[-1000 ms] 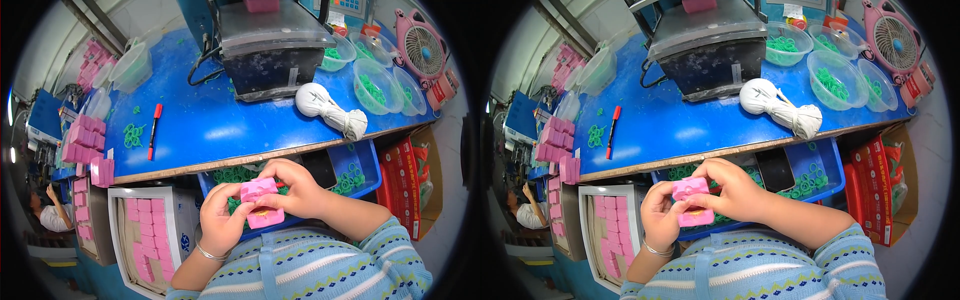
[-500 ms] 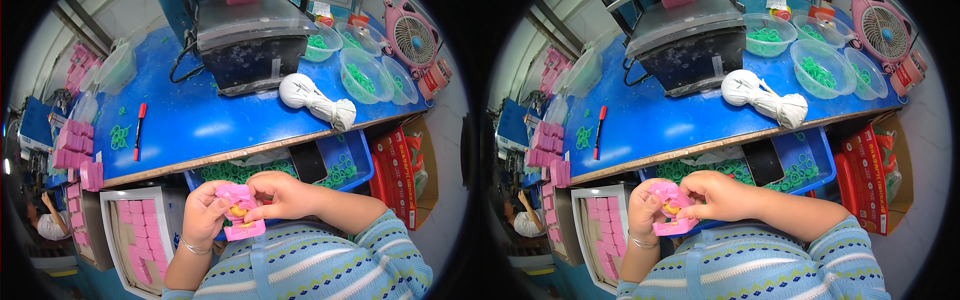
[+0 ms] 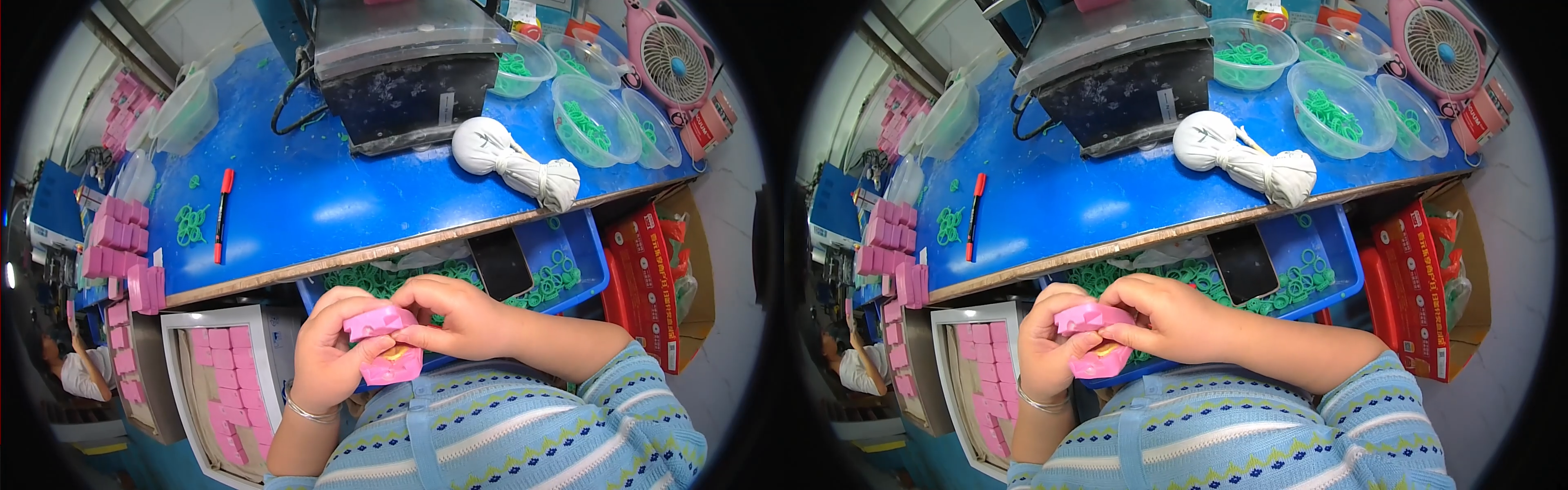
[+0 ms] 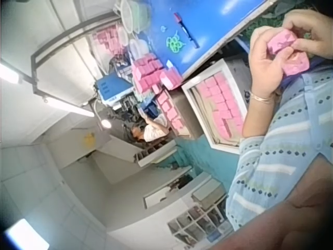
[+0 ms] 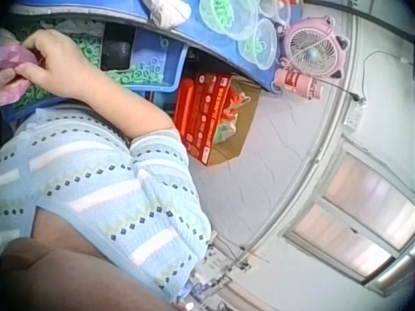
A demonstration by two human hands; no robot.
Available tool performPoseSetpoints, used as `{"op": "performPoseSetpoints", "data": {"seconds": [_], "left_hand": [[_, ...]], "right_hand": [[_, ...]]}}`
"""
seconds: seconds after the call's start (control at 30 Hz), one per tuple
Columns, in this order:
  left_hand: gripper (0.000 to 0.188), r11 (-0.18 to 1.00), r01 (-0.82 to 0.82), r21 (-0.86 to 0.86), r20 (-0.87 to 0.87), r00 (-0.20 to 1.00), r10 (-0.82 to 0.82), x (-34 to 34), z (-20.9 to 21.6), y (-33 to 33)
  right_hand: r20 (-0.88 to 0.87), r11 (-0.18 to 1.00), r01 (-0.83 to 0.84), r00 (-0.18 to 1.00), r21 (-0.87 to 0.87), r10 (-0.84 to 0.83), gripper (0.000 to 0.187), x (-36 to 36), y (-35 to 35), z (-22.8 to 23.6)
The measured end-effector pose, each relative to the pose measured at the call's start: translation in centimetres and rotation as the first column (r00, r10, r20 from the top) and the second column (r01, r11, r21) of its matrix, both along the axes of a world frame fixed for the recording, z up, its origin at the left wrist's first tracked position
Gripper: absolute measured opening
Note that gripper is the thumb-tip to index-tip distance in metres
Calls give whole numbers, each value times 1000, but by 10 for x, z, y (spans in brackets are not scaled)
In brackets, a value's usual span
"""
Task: Assembling small plastic components by inserting green rings and yellow pieces into pink molds and processing them with a machine.
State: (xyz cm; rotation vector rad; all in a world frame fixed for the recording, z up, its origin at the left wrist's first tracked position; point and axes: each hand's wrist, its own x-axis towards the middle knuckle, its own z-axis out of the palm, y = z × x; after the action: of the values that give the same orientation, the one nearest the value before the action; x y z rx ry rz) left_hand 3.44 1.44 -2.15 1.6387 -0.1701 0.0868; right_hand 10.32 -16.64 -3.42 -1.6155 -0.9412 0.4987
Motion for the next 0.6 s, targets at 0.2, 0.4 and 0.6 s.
{"op": "performPoseSetpoints", "data": {"seconds": [0.2, 0.4, 0.6], "left_hand": [[27, 859, -274, 432, 443, 895, 62, -3, -1, 2], [38, 620, -525, 583, 713, 697, -81, -12, 3, -7], [27, 986, -159, 47, 137, 979, 152, -8, -4, -9]], "right_hand": [[73, 982, 114, 989, 151, -126, 25, 1, 4, -3], [268, 953, 135, 940, 270, -209, 28, 3, 5, -5], [-454, 961, 136, 891, 242, -12, 18, -11, 6, -14]]}}
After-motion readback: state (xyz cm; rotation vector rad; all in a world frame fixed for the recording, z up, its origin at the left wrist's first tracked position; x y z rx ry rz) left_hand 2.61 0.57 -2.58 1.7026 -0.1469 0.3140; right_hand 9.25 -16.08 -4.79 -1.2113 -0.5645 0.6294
